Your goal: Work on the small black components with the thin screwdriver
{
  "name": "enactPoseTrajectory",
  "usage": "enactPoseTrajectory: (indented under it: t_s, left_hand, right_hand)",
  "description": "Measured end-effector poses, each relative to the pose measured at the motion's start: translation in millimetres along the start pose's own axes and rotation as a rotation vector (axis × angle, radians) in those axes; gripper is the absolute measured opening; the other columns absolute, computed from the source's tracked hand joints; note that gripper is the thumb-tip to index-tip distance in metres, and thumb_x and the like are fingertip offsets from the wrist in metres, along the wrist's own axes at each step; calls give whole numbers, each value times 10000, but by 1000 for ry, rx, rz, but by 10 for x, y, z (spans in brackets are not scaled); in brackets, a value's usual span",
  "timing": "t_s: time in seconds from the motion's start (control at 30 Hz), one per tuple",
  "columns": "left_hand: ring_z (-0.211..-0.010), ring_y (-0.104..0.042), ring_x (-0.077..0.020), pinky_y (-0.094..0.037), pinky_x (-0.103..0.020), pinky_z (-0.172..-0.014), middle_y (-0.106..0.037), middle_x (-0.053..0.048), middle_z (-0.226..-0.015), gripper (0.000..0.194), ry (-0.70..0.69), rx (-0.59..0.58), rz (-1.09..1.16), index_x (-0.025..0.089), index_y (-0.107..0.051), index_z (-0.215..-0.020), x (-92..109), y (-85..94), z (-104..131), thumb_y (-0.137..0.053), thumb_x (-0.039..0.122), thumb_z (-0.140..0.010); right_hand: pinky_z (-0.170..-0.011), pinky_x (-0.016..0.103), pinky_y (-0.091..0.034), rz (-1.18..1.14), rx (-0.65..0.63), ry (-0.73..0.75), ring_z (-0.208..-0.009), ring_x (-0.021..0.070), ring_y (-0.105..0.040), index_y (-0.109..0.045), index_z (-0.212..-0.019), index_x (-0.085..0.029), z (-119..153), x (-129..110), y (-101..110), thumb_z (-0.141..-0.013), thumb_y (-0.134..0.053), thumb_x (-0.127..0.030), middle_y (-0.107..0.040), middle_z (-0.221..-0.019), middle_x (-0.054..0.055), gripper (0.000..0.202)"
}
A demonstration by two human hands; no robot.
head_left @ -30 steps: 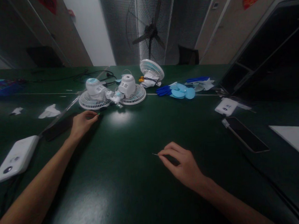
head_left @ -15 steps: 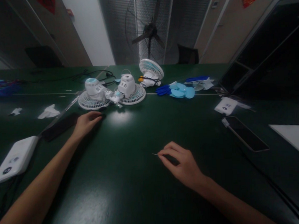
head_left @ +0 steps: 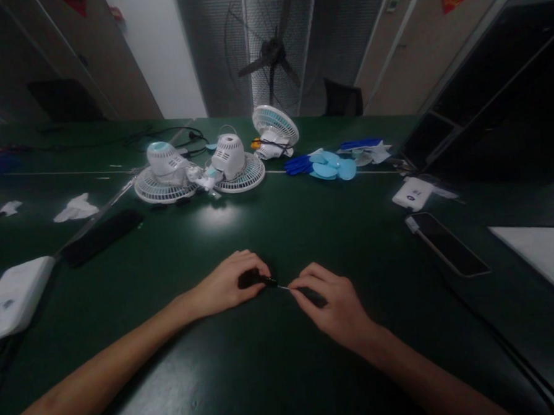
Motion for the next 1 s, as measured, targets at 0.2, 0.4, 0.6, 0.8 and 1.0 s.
enactPoseTrajectory:
  t_s: [0.2,0.4,0.6,0.8,1.0]
  left_hand:
    - [-1037,-633,-232,-451,-394,-961,-716,-46,-1087,144,-2,-22,13,246,-680,-1116,51,-48,4,-677,239,-972]
    - [-1035,-629,-225,-441,-386,-960,-713,-37,-1090,151,-10,-44,30,254,-680,-1125,76,-106,16,-691,244,-974]
    - [-1036,-634,-218,-461,-367,-937,-707,-42,-1098,401,40,-27,83,257,-596,-1324,22,-136,37,-728,227,-946]
    - [-1070,-620,-221,-464,-382,-968,-695,-46,-1116,467,23,-21,64,258,-571,-1392,59,-129,56,-721,233,-951]
    - [-1144,-609,-221,-496,-379,-1011,-654,-81,-1222,284,23,37,43,228,-651,-1314,69,-92,-33,-605,323,-1050]
  right_hand:
    - [-625,246,-545,16,-20,16,-765,152,-670,-758,-1062,-209,2,15,-49,-993,-634,-174,-689,-1007,48,145]
    - [-651,260,-559,-5,-26,22,-782,159,-670,-760,-1075,-207,8,15,-68,-994,-634,-166,-683,-1013,53,155]
    - [-715,290,-572,-28,102,-26,-832,182,-693,-761,-1046,-220,-3,79,34,-996,-628,-166,-685,-995,54,152]
    - [-716,320,-567,-46,172,-48,-841,199,-695,-762,-1036,-227,23,130,110,-996,-631,-182,-686,-991,52,144]
    - [-723,338,-578,-126,302,-152,-893,215,-691,-758,-1054,-243,38,258,280,-1004,-637,-222,-702,-1027,62,133]
Point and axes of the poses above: each hand's wrist, its own z-axis away from the middle knuckle, its own y-axis out of the back of the hand, x = y × z, the point moved 9 cm from there along -z, towards the middle knuckle
